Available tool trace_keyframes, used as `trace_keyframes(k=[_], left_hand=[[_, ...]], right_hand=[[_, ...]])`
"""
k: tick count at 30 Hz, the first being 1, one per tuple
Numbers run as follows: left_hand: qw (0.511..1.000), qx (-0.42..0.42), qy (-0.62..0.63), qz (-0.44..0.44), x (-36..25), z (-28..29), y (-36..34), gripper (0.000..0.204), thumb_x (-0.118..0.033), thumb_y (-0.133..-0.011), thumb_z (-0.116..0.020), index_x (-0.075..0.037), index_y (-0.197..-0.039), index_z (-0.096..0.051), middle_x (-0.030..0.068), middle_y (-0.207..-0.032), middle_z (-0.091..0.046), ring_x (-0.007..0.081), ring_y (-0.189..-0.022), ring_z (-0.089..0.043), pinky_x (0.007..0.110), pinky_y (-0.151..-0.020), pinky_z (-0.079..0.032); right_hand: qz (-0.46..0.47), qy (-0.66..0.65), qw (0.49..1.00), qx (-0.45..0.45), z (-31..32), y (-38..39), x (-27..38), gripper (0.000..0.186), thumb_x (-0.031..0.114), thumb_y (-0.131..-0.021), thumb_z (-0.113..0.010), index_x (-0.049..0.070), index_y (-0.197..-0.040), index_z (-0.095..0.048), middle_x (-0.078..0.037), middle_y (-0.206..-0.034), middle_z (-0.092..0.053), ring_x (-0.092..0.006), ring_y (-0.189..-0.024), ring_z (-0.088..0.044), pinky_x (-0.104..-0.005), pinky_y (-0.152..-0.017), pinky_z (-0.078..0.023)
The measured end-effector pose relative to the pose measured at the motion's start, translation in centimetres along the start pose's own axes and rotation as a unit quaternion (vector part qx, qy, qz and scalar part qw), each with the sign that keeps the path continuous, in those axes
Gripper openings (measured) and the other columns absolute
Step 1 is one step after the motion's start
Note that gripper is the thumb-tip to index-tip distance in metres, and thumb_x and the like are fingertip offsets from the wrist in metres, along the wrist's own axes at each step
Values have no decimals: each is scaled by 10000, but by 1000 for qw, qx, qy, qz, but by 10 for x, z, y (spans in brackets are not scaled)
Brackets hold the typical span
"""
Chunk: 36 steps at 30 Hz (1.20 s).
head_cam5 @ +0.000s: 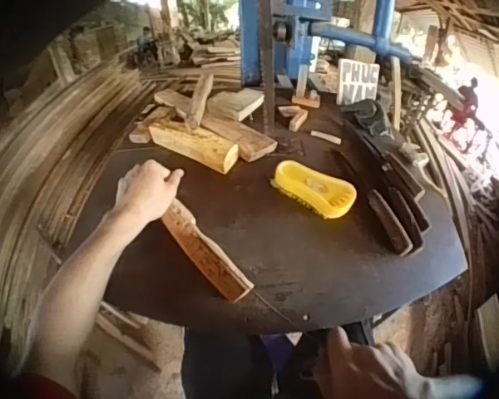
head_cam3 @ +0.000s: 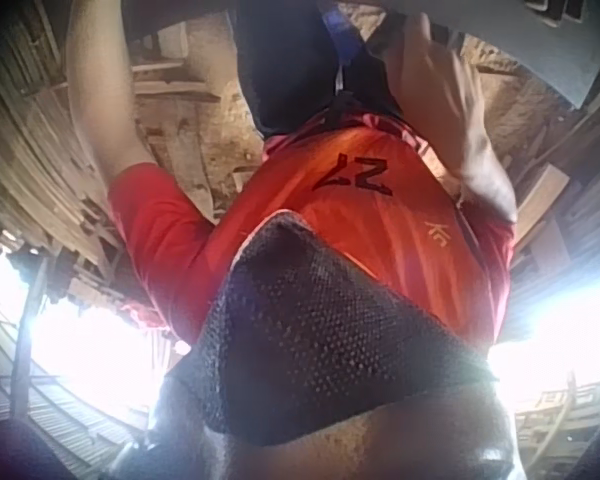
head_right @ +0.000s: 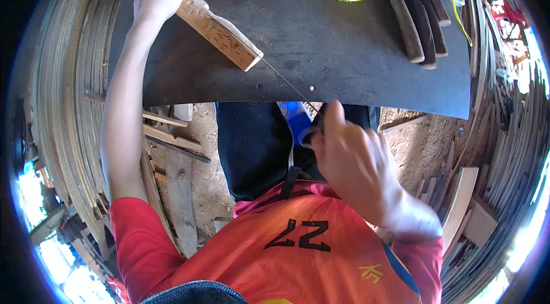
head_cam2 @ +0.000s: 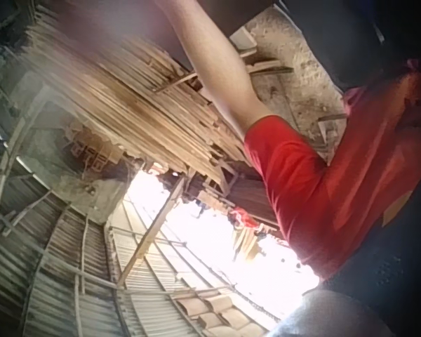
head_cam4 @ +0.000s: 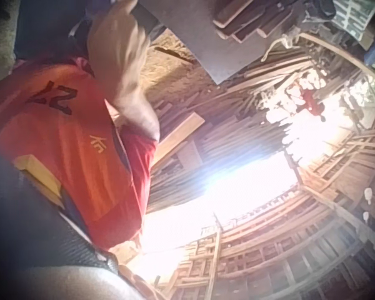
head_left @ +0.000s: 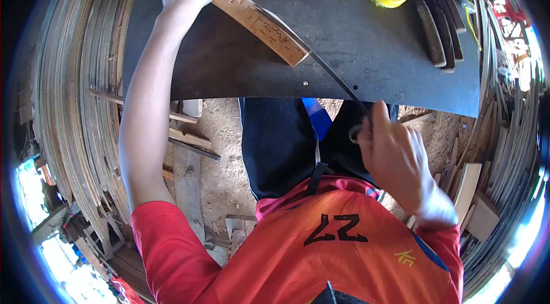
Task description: Shaping a piece of wood using a file and cleaning the workspace with a brush.
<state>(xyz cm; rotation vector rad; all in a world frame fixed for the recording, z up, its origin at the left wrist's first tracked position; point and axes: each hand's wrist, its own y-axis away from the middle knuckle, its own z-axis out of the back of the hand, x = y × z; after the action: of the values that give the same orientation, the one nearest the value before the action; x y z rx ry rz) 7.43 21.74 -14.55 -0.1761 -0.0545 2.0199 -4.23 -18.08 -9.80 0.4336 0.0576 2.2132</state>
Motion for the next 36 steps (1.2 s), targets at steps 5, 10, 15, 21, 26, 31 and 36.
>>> trace_keyframes(k=[5, 10, 15, 21, 26, 31, 36], left_hand=[[1000, 18, 7, 7, 6, -3, -5, 588, -646, -1008, -517, -126, -877, -759, 156, -956, -769, 404, -1019, -719, 504, -893, -538], [1000, -6, 5, 3, 14, -8, -8, 630, -661, -1005, -516, -99, -816, -728, 163, -888, -758, 405, -951, -725, 509, -857, -537], [1000, 22, 5, 14, 9, -3, -7, 630, -651, -1007, -524, -87, -808, -722, 172, -870, -752, 413, -935, -726, 511, -850, -542], [1000, 5, 7, 4, 1, -3, -4, 608, -632, -1008, -534, -89, -833, -746, 177, -889, -756, 418, -932, -728, 512, -845, -550], [1000, 3, -21, 2, 8, 0, -3, 580, -623, -1012, -535, -111, -882, -775, 176, -951, -767, 415, -987, -729, 523, -864, -556], [999, 31, -11, 13, -4, 5, -3, 574, -621, -1014, -532, -113, -904, -775, 173, -964, -771, 412, -1017, -724, 512, -886, -552], [999, 23, -22, 3, 13, -2, -11, 583, -629, -1016, -516, -116, -917, -774, 173, -937, -766, 407, -995, -727, 508, -876, -546]], right_hand=[[70, 18, 996, -53, -6, -58, 19, 270, 201, -993, -648, -29, -1006, -506, -152, -577, -635, -346, -553, -704, -428, -510, -569], [72, 15, 996, -56, -2, -23, 0, 252, 182, -979, -654, -15, -1001, -498, -167, -590, -641, -355, -553, -700, -441, -525, -579], [-9, -22, 999, 38, 2, 1, -2, 232, 146, -981, -638, -21, -1008, -479, -190, -609, -643, -401, -585, -696, -483, -520, -562], [17, -18, 1000, -15, -7, -39, 6, 277, 224, -1016, -622, -18, -989, -491, -218, -614, -648, -413, -611, -700, -499, -555, -568], [7, -36, 999, -3, -6, 2, -8, 255, 195, -996, -644, -9, -992, -491, -213, -594, -635, -420, -593, -690, -510, -520, -555], [6, -32, 999, -17, -4, 2, -7, 263, 184, -984, -665, -5, -1004, -482, -191, -593, -633, -405, -580, -689, -498, -509, -551], [20, -15, 1000, -16, -13, -16, -4, 255, 203, -1007, -633, -7, -1005, -488, -182, -611, -648, -396, -580, -691, -488, -518, -556]])
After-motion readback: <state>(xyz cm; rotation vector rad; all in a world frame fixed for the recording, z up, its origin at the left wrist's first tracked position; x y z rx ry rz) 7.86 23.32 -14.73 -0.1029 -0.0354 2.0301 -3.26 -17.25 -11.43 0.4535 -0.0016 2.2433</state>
